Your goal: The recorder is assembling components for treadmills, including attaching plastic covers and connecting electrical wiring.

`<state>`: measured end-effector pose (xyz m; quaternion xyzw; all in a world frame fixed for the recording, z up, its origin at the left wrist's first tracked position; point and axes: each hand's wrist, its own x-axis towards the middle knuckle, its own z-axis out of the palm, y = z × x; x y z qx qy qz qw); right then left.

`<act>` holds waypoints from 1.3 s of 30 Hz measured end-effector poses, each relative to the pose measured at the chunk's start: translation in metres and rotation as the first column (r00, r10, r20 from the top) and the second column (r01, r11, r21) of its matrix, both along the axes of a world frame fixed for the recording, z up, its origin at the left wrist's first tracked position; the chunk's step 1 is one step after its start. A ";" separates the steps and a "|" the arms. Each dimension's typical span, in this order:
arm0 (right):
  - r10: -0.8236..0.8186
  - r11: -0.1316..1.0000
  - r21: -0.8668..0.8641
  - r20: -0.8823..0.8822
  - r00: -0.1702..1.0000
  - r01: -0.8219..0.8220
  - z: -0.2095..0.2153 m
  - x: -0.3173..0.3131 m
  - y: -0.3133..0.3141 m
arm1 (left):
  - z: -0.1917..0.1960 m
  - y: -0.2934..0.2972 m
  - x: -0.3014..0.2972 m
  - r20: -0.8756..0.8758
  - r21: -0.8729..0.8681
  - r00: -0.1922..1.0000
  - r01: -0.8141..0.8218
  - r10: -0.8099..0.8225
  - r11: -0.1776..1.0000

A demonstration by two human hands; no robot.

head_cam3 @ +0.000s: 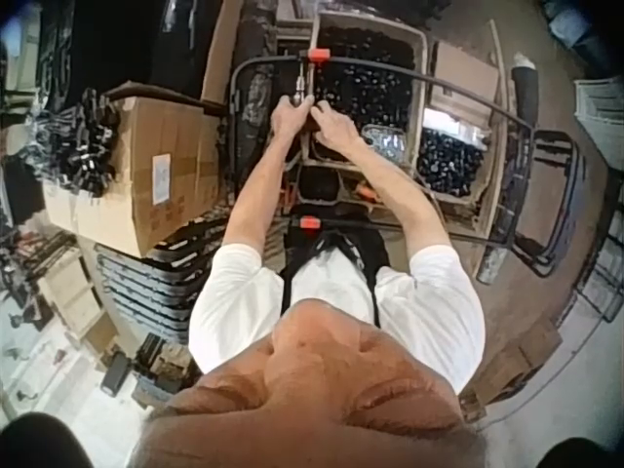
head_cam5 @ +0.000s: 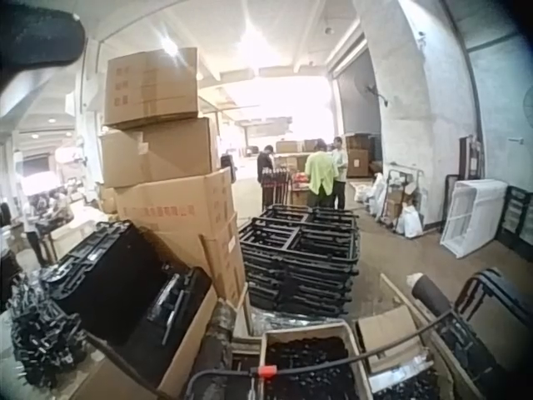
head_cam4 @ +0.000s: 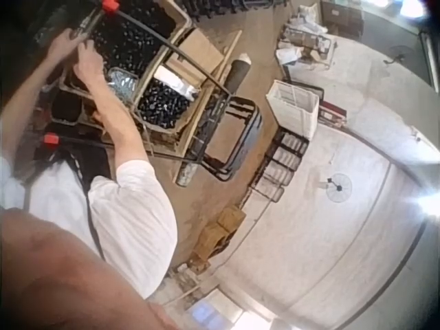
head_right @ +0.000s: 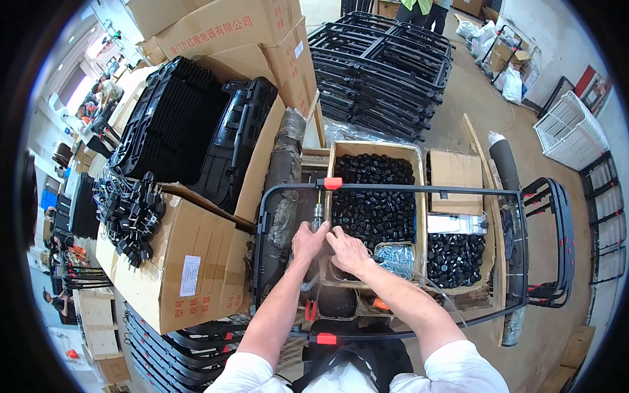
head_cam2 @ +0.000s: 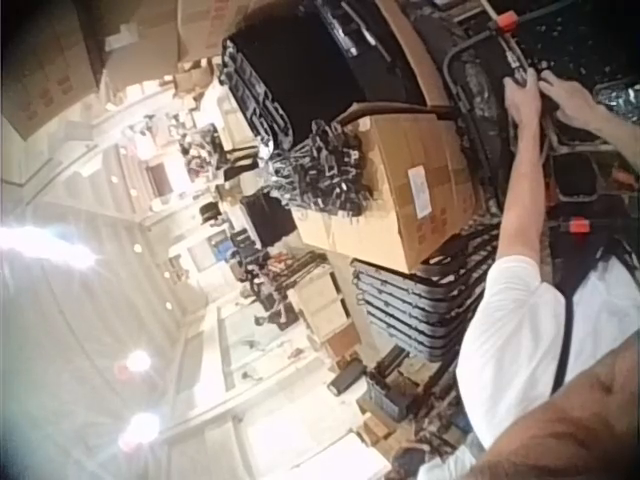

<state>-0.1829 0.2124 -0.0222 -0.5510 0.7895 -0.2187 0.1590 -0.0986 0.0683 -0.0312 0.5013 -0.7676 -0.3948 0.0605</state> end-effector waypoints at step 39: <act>-0.109 0.992 0.066 0.051 0.993 0.105 0.005 -0.033 0.031 | 0.019 0.024 -0.036 0.143 -0.155 0.974 0.195 -0.173 0.968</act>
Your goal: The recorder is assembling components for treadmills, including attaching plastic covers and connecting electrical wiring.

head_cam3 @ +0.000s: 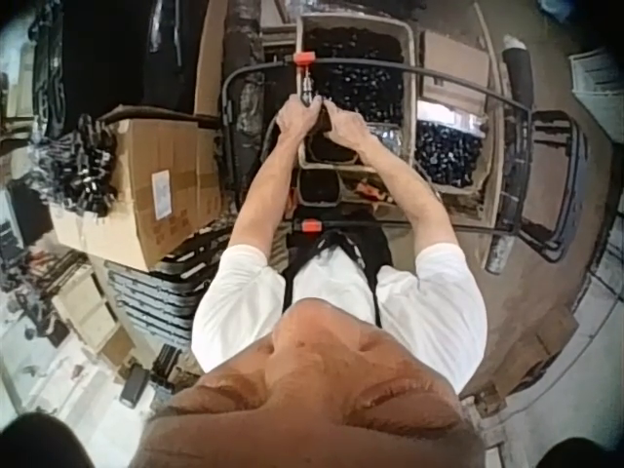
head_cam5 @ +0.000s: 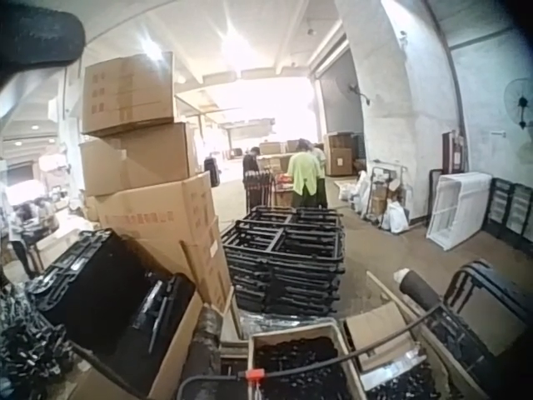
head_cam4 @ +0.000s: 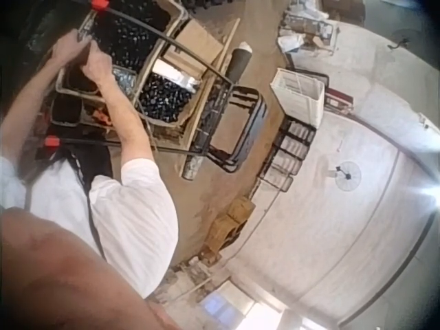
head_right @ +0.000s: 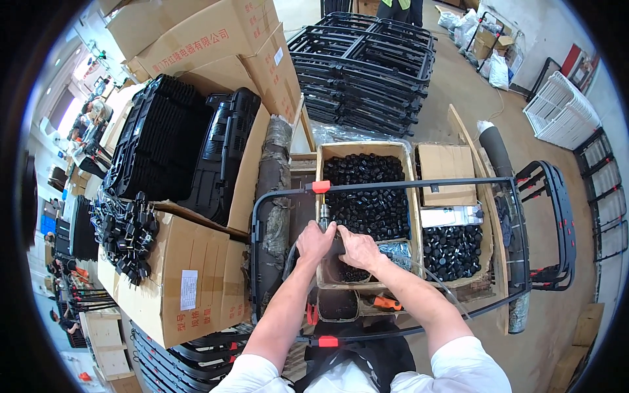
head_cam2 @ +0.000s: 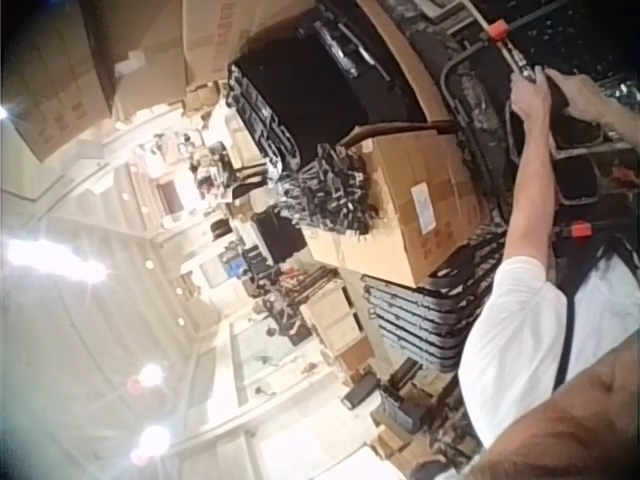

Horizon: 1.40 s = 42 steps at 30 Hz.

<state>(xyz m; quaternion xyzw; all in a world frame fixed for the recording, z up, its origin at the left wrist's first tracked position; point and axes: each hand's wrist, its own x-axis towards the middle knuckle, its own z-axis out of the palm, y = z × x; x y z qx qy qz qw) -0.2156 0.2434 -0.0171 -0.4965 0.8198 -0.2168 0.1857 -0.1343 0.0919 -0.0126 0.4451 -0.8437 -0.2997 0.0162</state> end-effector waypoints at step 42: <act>0.004 0.999 -0.047 -0.074 0.997 -0.008 0.009 0.054 0.041 | 0.014 0.032 0.053 0.004 0.056 0.998 0.055 -0.056 0.997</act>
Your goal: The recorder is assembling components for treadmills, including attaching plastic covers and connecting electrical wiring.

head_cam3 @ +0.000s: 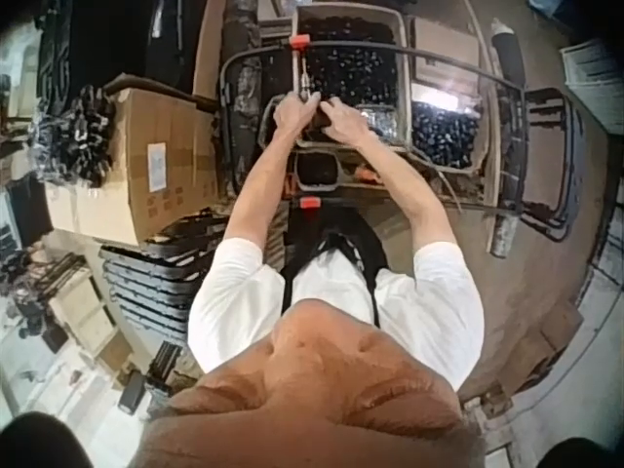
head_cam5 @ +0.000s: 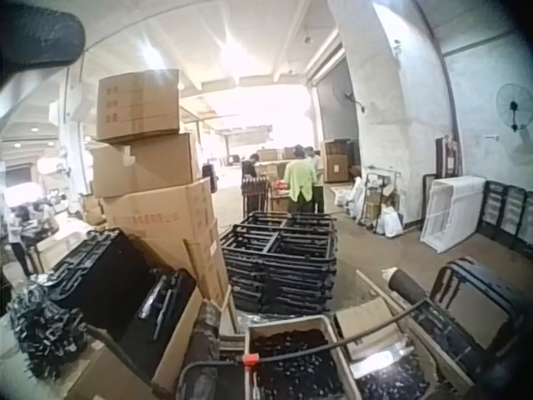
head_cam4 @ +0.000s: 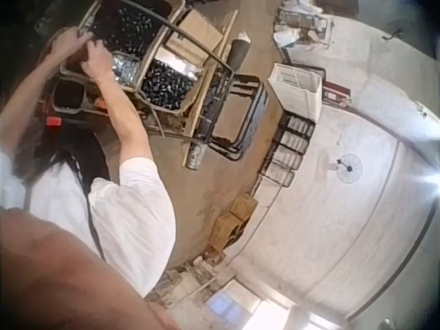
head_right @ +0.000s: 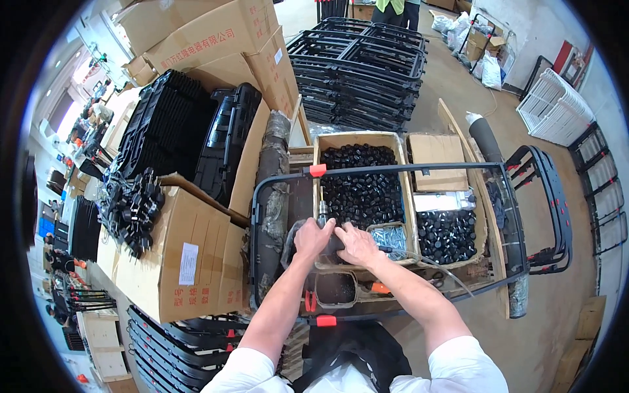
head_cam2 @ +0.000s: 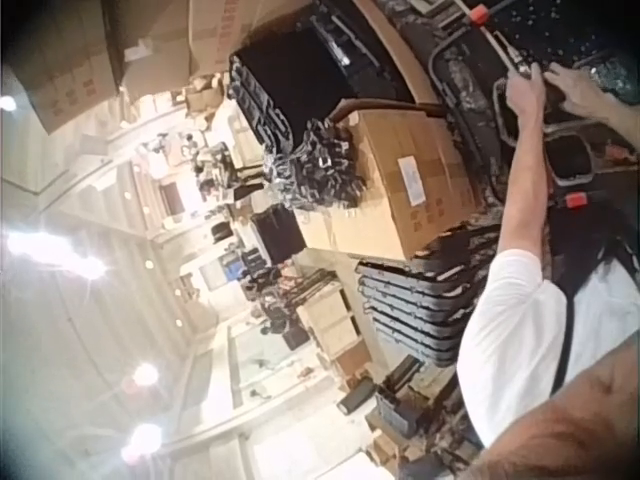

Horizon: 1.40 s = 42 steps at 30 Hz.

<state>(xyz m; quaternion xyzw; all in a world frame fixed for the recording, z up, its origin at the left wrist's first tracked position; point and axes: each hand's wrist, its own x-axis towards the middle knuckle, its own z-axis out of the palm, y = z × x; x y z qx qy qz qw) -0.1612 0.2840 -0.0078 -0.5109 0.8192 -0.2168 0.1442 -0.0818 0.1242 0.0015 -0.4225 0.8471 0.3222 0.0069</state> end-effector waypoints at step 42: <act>0.006 0.999 0.044 0.213 0.977 -0.016 -0.009 0.343 0.191 | -0.047 0.215 0.358 -0.184 0.392 0.918 -0.260 0.352 0.883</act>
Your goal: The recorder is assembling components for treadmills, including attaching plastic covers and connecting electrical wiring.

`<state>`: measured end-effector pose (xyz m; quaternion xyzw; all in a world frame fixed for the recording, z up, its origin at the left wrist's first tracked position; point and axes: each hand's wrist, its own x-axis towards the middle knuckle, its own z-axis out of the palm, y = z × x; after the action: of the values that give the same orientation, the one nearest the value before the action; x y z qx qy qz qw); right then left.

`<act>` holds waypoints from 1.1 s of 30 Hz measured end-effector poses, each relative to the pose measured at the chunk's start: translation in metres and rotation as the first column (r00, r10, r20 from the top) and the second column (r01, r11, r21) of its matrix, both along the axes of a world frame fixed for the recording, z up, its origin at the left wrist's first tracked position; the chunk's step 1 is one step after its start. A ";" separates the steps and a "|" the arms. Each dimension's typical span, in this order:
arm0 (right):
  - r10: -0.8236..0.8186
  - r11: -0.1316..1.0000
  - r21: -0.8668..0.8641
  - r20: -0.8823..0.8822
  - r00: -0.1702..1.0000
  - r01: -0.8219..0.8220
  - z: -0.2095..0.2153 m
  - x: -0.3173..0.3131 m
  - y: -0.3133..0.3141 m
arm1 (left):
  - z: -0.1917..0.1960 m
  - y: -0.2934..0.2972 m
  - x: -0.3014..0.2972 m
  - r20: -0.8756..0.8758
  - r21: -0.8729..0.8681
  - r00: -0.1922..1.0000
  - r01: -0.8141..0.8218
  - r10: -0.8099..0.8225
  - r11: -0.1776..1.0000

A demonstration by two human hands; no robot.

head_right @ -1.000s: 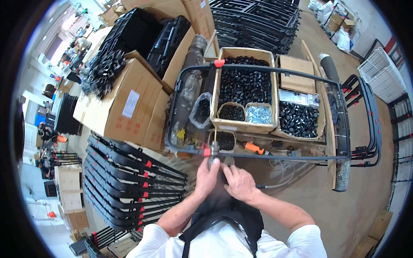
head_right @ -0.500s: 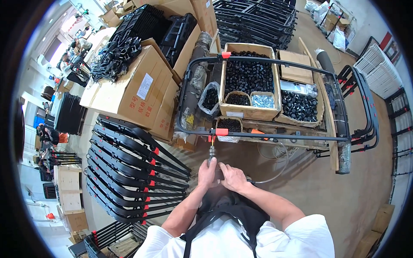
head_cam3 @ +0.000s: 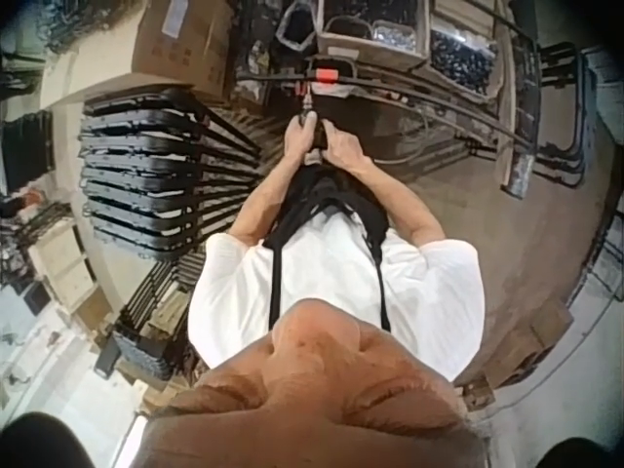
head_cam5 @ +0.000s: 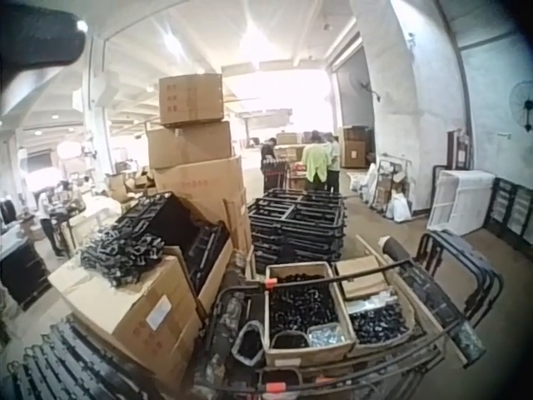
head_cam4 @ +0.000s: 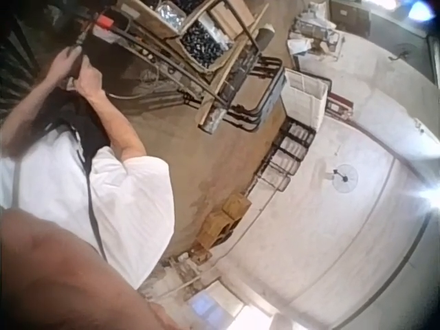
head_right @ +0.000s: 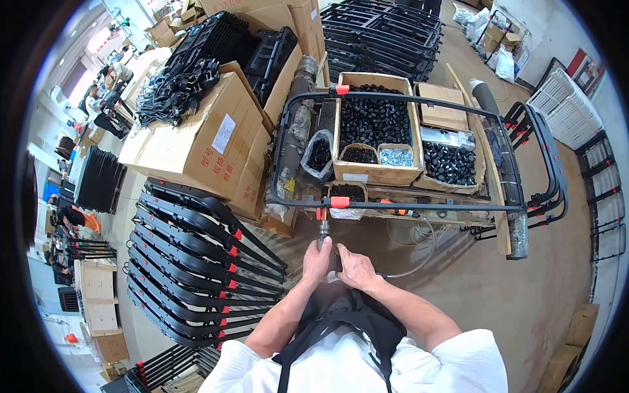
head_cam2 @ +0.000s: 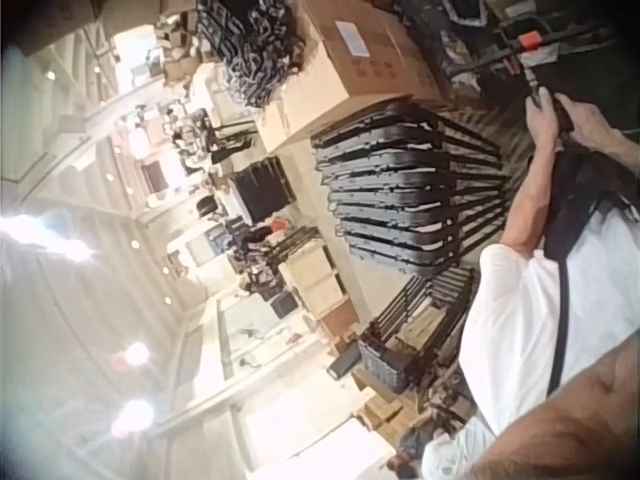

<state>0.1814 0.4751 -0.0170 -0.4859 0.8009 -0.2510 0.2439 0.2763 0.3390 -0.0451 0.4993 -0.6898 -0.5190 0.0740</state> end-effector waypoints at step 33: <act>0.039 0.989 -0.144 -0.048 0.998 -0.046 -0.013 0.005 0.008 | 0.003 0.008 -0.002 -0.018 -0.007 0.999 -0.038 0.038 0.999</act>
<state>0.1869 0.4834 -0.0301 -0.5249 0.7753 -0.2921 0.1950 0.2745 0.3468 -0.0424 0.5075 -0.6814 -0.5194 0.0919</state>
